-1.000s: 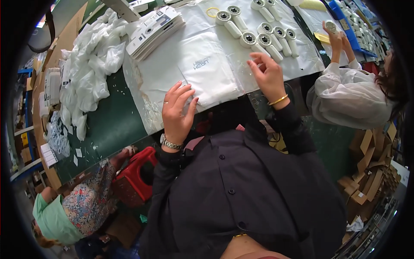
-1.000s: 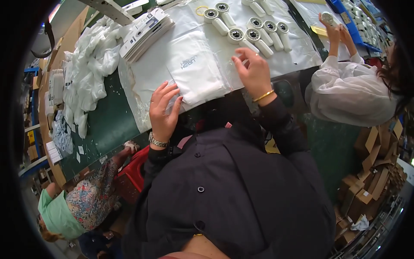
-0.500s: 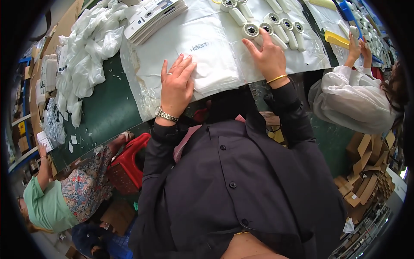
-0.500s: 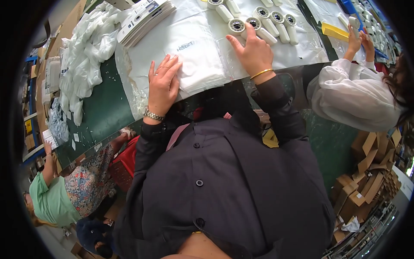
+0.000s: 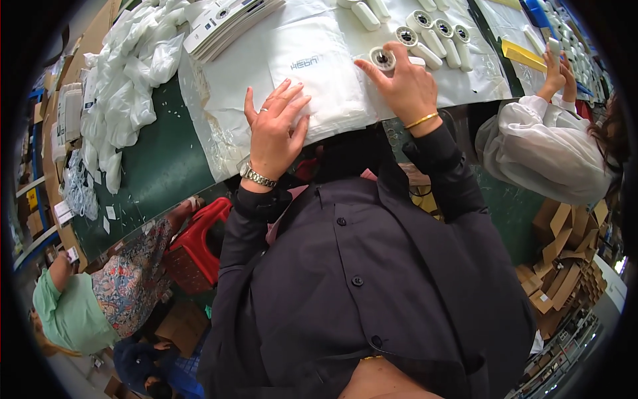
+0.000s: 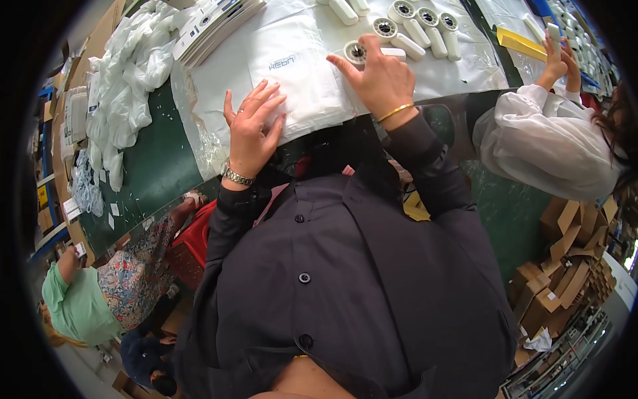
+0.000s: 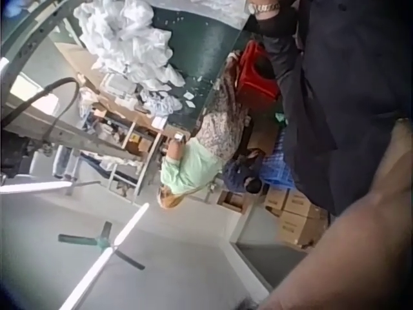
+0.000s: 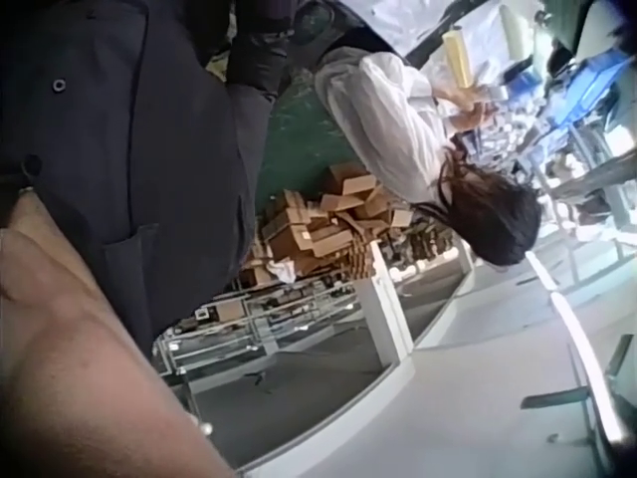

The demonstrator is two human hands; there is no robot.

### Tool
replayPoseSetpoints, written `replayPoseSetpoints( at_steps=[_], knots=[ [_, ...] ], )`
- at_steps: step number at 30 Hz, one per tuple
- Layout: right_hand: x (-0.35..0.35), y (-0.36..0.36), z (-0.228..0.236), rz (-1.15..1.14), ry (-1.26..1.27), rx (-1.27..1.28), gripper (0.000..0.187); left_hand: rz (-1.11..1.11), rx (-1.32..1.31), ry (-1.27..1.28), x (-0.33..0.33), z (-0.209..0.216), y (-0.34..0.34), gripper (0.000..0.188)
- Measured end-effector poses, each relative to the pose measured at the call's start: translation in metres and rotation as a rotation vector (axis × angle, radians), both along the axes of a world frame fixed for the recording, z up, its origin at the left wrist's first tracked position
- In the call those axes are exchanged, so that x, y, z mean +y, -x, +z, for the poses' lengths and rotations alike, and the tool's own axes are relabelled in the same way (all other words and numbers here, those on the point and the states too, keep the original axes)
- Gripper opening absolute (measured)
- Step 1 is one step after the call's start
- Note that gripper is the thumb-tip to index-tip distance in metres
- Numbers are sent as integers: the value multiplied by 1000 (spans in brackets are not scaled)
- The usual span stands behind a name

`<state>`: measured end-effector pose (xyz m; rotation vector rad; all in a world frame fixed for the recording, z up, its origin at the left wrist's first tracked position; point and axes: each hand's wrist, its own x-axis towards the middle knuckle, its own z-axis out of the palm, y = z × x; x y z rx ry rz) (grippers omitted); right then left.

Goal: The person packages a white plastic component by placing it into a plastic bag, folding the bag, and sliding it into a cardboard box. They then close the box, set it aside, and pick up another component to repeat the process.

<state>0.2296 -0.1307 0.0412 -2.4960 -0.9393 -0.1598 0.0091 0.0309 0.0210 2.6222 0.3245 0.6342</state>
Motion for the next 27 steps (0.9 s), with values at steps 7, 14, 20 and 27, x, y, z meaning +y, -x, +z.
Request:
replayPoseSetpoints(
  at_steps=[7, 14, 20, 27],
  knots=[
    [-38, 33, 3, 13, 116, -114, 49, 20, -32, 26, 0, 0, -1, 27],
    [-44, 56, 8, 247, -512, 423, 44, 2, -34, 80, -1, 2, -3, 26],
    [-23, 85, -2, 414, -602, 765, 53, 10, -37, 32, 3, 7, -7, 20],
    [-30, 79, -8, 447, -529, 835, 59, 75, -63, 135, 7, -7, -17, 8]
  ],
)
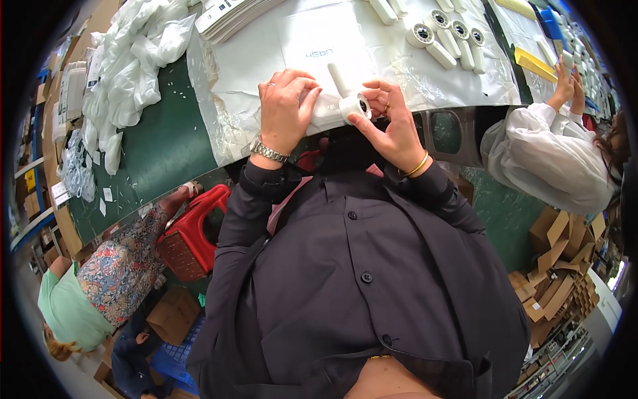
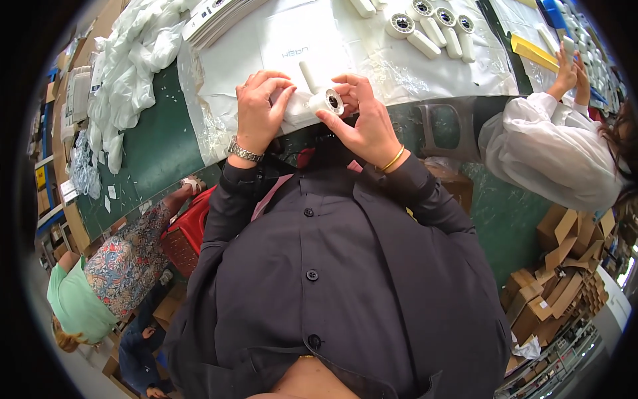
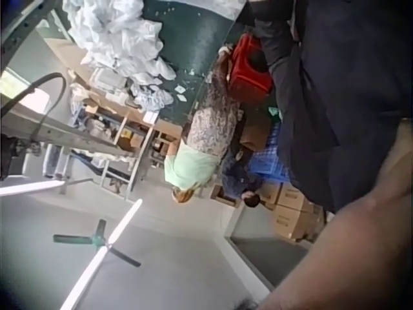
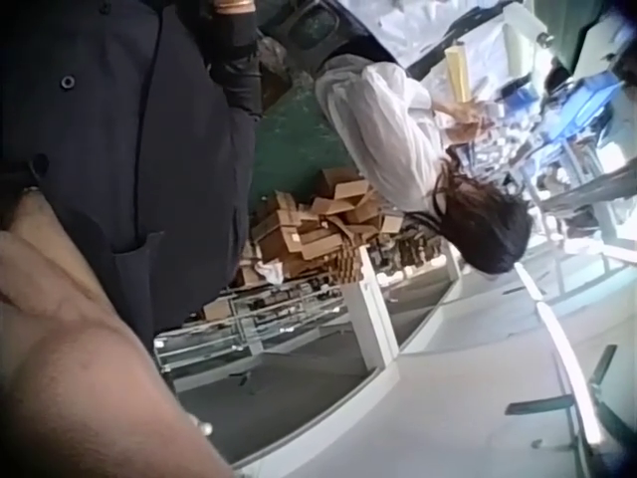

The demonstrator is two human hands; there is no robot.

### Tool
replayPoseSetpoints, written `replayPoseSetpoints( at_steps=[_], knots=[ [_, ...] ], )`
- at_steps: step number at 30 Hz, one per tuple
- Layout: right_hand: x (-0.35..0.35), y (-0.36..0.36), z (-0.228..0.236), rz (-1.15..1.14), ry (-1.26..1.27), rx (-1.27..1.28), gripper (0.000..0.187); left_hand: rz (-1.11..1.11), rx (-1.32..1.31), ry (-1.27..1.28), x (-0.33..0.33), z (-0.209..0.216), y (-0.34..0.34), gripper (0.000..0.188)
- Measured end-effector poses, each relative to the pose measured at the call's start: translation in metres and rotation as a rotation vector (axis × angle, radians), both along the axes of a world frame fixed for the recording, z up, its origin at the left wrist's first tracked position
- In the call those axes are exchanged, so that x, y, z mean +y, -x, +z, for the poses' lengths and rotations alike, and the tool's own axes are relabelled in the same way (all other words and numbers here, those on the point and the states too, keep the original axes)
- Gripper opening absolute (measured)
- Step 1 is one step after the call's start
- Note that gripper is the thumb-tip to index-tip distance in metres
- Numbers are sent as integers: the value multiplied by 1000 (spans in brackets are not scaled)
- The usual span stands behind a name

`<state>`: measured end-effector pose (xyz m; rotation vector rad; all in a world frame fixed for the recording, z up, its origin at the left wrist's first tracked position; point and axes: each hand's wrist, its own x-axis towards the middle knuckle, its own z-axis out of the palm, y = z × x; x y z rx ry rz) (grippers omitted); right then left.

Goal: The person packages a white plastic component by placing it into a plastic bag, folding the bag, and sliding it into a cardboard box. They then close the box, set it aside, and pick up another component to repeat the process.

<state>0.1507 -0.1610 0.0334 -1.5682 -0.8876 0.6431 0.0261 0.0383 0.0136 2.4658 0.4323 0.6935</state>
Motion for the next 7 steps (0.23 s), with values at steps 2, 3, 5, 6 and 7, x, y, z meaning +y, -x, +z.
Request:
replayPoseSetpoints(
  at_steps=[2, 3, 5, 6, 7],
  knots=[
    [-3, -1, 1, 17, 12, -42, 60, 53, 0, 25, 0, -4, -3, 7],
    [-4, -1, 1, 36, 23, -83, 61, 79, 0, 37, -1, -6, -4, 7],
    [-5, -1, 1, 55, 32, -124, 62, 90, -1, 72, -2, -8, -5, 7],
    [-6, -2, 1, 70, 54, -185, 67, 102, -1, 106, -3, -8, -6, 7],
    [-7, -2, 1, 86, 75, -247, 72, 115, -1, 141, -4, -8, -7, 8]
  ],
)
